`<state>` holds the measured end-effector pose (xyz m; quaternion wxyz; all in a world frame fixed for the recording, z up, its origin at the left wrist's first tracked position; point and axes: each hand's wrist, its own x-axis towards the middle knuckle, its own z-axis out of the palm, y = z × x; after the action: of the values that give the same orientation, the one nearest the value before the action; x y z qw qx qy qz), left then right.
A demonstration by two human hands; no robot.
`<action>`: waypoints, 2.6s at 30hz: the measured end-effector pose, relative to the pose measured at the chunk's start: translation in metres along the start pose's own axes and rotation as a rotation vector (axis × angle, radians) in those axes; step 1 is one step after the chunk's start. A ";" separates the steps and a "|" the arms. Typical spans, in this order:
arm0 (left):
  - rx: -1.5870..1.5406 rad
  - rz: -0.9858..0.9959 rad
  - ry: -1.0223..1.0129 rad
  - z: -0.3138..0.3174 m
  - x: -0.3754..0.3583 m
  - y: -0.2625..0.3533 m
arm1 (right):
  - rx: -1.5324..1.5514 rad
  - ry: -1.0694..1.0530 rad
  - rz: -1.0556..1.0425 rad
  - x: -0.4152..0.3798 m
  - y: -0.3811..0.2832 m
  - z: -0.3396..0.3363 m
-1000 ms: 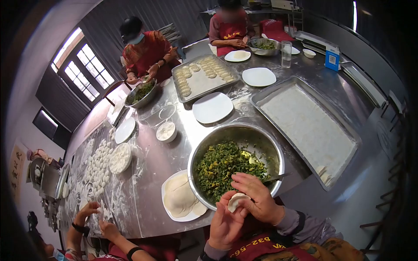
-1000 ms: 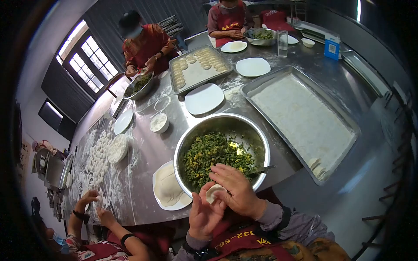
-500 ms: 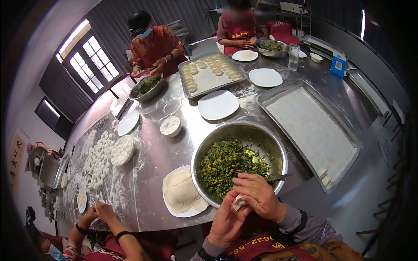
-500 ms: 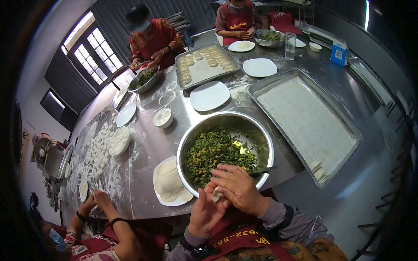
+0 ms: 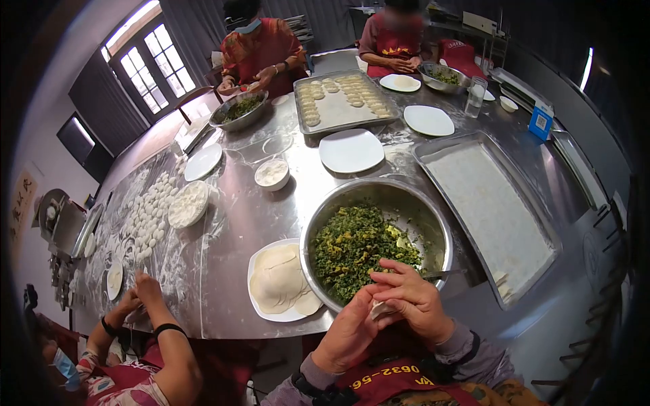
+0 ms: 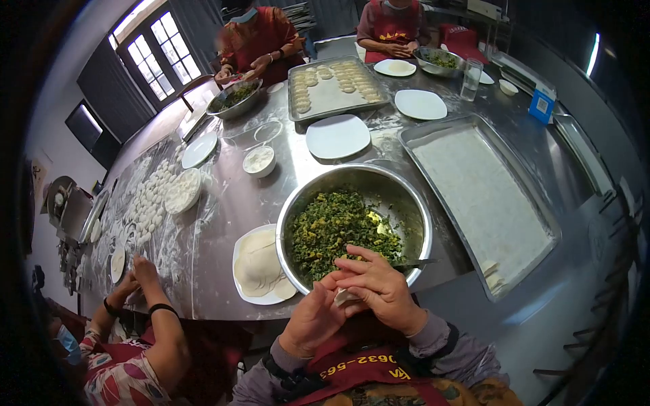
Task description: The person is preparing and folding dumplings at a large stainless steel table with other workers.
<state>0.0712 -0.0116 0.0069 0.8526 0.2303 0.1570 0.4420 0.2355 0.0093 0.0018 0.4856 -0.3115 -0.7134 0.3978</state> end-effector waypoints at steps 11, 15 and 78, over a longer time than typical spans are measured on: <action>0.140 -0.098 -0.014 -0.002 0.002 0.004 | -0.002 -0.103 0.051 0.006 -0.003 -0.009; 0.119 -0.110 -0.029 0.000 0.003 0.006 | -0.008 -0.101 0.116 0.011 -0.017 -0.007; -0.221 -0.001 0.016 0.002 0.004 -0.009 | -0.128 0.132 -0.064 -0.007 -0.001 0.005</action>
<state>0.0803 -0.0129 0.0034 0.8718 0.1312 0.1140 0.4581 0.2332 0.0015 -0.0012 0.5231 -0.3447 -0.7133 0.3142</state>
